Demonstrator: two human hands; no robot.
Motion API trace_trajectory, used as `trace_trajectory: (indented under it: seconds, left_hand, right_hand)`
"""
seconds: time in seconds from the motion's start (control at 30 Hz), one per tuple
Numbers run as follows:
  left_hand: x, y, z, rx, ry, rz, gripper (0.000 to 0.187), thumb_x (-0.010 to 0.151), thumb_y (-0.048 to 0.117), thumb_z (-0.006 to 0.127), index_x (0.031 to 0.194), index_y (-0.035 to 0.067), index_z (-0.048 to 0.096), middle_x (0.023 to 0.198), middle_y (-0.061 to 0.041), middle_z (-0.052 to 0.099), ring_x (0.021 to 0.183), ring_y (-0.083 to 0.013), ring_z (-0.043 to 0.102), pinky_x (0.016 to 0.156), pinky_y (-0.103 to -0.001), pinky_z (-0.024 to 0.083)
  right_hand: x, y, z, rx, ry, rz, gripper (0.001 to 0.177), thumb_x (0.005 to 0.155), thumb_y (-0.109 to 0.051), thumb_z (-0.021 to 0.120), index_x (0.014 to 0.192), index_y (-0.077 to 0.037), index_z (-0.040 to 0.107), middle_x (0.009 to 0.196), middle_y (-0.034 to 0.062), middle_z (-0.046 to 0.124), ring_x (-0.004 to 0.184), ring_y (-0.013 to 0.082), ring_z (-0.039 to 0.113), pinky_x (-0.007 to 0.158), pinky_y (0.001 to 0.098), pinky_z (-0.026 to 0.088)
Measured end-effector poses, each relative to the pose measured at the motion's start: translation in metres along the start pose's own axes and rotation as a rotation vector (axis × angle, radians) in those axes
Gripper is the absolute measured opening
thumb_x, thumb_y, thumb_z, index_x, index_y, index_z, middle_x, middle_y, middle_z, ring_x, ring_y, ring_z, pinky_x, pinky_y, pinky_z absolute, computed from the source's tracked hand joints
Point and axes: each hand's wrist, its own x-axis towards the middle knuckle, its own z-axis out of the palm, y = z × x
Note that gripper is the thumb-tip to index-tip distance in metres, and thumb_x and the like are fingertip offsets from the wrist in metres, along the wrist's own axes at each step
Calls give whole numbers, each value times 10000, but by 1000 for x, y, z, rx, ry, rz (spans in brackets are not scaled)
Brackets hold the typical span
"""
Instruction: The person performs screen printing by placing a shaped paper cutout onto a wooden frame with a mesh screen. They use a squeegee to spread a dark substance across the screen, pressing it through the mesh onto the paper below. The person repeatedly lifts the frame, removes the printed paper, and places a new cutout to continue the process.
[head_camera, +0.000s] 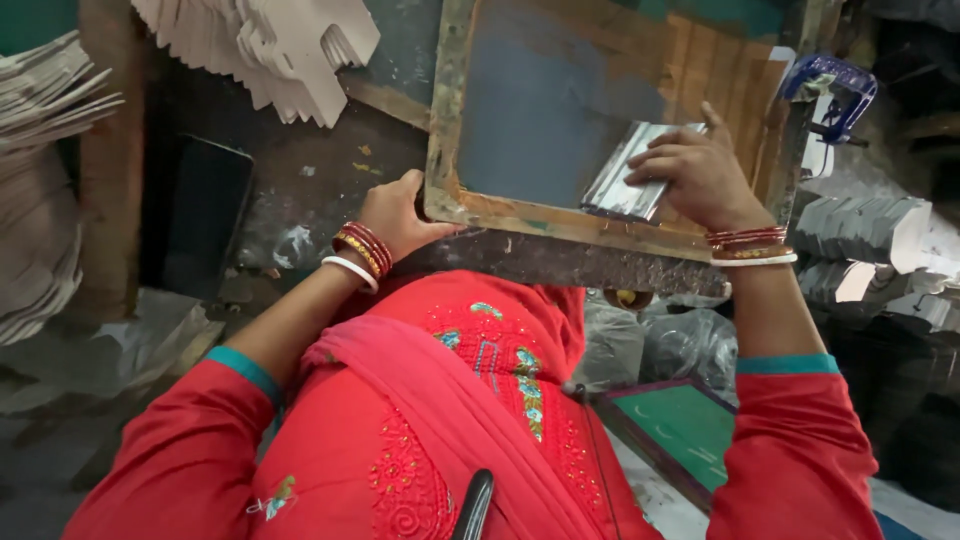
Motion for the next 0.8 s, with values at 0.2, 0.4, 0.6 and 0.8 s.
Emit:
trace_trajectory:
  seconds: [0.2, 0.4, 0.6, 0.8]
  left_hand:
    - [9, -19, 9, 96, -43, 109, 714, 721, 580, 887, 914, -16, 545, 798, -271, 678, 792, -484, 668, 686, -519, 555]
    - [19, -7, -5, 466, -168, 5, 757, 643, 740, 810, 880, 47, 621, 775, -203, 708, 756, -403, 713, 657, -495, 566]
    - [14, -4, -8, 438, -92, -34, 710, 639, 775, 784, 834, 106, 650, 737, -136, 714, 718, -367, 717, 613, -481, 557]
    - [24, -13, -8, 457, -103, 25, 705, 593, 772, 795, 812, 115, 663, 746, -122, 720, 713, -338, 729, 599, -466, 558]
  right_hand:
    - [25, -26, -8, -32, -119, 315, 330, 990, -232, 692, 1317, -272, 710, 992, 68, 740, 908, 297, 703, 840, 479, 551]
    - [111, -63, -15, 76, 224, 184, 412, 959, -178, 682, 1366, -239, 686, 1016, 134, 731, 925, 376, 699, 749, 498, 530]
    - [160, -56, 3, 137, 333, 148, 454, 966, -139, 713, 1404, -242, 656, 1148, 121, 739, 1023, 358, 695, 782, 476, 549]
    - [131, -91, 50, 154, 391, 172, 524, 878, -30, 696, 1352, -253, 690, 1358, 82, 691, 1261, 312, 663, 967, 415, 566]
